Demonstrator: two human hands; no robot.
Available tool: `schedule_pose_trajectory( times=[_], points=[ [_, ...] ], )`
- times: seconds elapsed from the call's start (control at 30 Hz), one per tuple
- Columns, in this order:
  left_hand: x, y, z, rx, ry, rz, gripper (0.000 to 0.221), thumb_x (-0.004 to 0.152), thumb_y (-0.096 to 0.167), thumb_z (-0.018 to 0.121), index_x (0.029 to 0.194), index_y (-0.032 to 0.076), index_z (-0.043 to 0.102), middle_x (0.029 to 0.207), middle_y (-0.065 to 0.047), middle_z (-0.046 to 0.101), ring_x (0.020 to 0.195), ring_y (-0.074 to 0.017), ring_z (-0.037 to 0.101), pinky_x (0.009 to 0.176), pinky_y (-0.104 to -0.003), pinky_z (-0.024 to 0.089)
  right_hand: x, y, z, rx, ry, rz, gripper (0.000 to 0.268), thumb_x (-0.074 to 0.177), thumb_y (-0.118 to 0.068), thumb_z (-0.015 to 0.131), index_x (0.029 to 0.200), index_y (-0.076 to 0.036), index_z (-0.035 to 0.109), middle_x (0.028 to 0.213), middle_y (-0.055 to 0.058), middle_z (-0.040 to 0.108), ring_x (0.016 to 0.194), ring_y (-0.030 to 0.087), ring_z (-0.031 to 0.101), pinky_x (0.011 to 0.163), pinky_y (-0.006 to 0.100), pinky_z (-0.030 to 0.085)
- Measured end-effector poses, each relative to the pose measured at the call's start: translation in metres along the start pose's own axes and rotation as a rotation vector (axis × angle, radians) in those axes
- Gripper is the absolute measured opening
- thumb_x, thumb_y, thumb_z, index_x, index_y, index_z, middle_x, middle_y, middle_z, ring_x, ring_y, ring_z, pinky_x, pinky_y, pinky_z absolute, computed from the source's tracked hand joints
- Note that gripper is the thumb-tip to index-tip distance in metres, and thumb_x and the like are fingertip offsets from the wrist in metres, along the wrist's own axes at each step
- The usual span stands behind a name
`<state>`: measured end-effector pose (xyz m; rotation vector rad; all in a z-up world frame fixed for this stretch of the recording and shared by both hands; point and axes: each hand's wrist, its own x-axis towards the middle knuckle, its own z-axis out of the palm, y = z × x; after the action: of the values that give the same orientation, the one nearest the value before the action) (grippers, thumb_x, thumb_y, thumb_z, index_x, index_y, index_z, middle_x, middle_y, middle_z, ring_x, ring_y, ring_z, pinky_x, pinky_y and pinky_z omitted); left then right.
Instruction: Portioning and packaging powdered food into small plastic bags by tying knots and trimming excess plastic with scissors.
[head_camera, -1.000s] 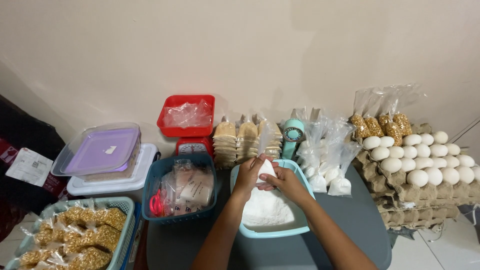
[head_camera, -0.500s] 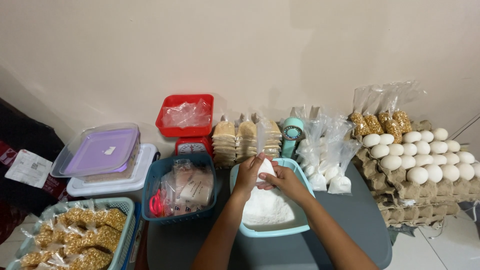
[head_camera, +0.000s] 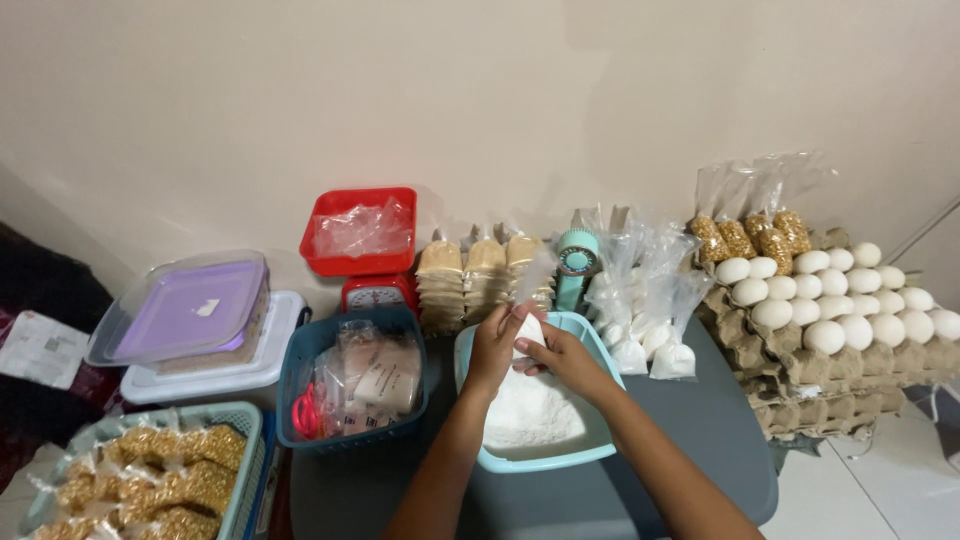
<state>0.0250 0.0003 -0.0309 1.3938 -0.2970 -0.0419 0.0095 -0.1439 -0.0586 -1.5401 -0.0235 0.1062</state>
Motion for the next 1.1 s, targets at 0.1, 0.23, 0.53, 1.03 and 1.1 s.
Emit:
schedule_pose_trajectory(
  times=[0.1, 0.23, 0.53, 1.03, 1.1],
  points=[
    [0.014, -0.035, -0.004, 0.228, 0.018, -0.009, 0.059, 0.105, 0.059, 0.046, 0.136, 0.012, 0.061, 0.130, -0.019, 0.069, 0.128, -0.0377, 0.061, 0.109, -0.050, 0.046, 0.008, 0.013, -0.006, -0.043, 0.092, -0.024, 0.031, 0.093, -0.018, 0.076, 0.116, 0.003, 0.069, 0.082, 0.010, 0.071, 0.072, 0.018, 0.077, 0.068, 0.031, 0.067],
    [0.009, -0.022, -0.002, 0.367, 0.041, 0.075, 0.052, 0.109, 0.052, 0.036, 0.134, 0.015, 0.063, 0.127, -0.017, 0.072, 0.121, -0.0404, 0.064, 0.104, -0.051, 0.049, 0.011, 0.014, -0.023, -0.076, 0.152, -0.039, 0.032, 0.096, -0.025, 0.074, 0.114, 0.000, 0.069, 0.074, 0.016, 0.072, 0.069, 0.022, 0.076, 0.065, 0.036, 0.065],
    [0.017, -0.053, -0.003, 0.865, 0.015, 0.219, 0.014, 0.097, 0.038, 0.068, 0.100, 0.025, 0.073, 0.062, 0.008, 0.070, 0.072, -0.0212, 0.071, 0.072, -0.037, 0.057, -0.010, -0.016, -0.036, 0.115, 0.513, -0.177, 0.039, 0.093, -0.023, 0.078, 0.123, -0.002, 0.064, 0.100, 0.009, 0.067, 0.085, 0.019, 0.069, 0.073, 0.033, 0.064],
    [0.019, -0.068, 0.002, 1.014, -0.043, 0.266, 0.038, 0.105, 0.048, 0.053, 0.085, 0.022, 0.072, 0.057, 0.008, 0.068, 0.068, -0.0206, 0.068, 0.070, -0.036, 0.057, -0.115, 0.008, -0.132, -0.331, 0.637, -0.052, 0.041, 0.079, -0.025, 0.091, 0.110, -0.003, 0.075, 0.092, 0.019, 0.075, 0.092, 0.032, 0.070, 0.080, 0.043, 0.053],
    [0.016, -0.062, 0.003, 1.006, -0.064, 0.236, 0.039, 0.106, 0.047, 0.052, 0.087, 0.021, 0.073, 0.059, 0.006, 0.070, 0.069, -0.0222, 0.069, 0.072, -0.038, 0.057, -0.119, 0.013, -0.129, -0.388, 0.628, -0.012, 0.039, 0.076, -0.020, 0.090, 0.106, -0.002, 0.075, 0.084, 0.017, 0.074, 0.086, 0.029, 0.066, 0.076, 0.040, 0.050]
  ],
)
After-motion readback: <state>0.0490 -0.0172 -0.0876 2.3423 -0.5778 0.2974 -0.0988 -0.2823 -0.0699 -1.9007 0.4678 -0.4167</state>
